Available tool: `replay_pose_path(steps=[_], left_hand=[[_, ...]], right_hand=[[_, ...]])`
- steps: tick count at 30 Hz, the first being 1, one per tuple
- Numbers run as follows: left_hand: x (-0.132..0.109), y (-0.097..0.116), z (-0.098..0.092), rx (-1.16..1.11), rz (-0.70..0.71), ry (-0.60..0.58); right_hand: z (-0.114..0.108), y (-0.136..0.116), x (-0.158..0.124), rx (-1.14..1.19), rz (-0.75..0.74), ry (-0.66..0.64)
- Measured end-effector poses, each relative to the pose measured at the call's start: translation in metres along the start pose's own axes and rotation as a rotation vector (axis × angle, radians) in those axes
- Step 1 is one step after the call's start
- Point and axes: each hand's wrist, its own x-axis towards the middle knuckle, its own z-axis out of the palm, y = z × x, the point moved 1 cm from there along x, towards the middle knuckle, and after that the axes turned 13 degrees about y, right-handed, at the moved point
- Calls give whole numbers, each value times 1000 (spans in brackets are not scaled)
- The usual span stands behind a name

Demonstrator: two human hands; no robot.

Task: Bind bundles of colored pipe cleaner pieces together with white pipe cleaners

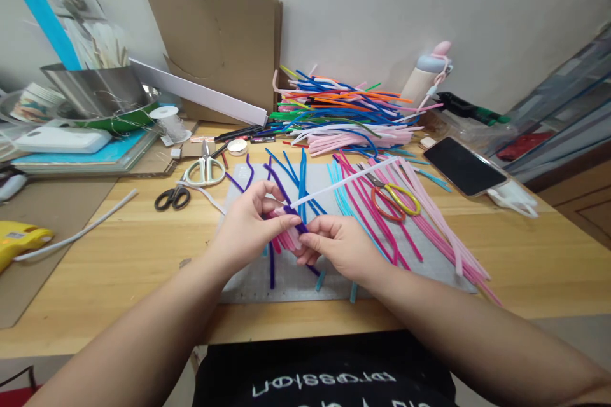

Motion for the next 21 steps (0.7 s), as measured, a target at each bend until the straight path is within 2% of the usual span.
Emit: replay_pose_path(steps=[3, 7, 15, 21], left_hand=[[1, -2, 0, -29, -57, -22], [2, -2, -2, 50, -87, -53], [2, 0, -5, 169, -29, 8], [4, 1, -8, 157, 6, 44]], right_hand=[[0, -1, 0, -19, -4, 4], [0, 0, 0, -47, -15, 5], [-1, 3, 2, -47, -28, -77], [-1, 3, 3, -57, -20, -63]])
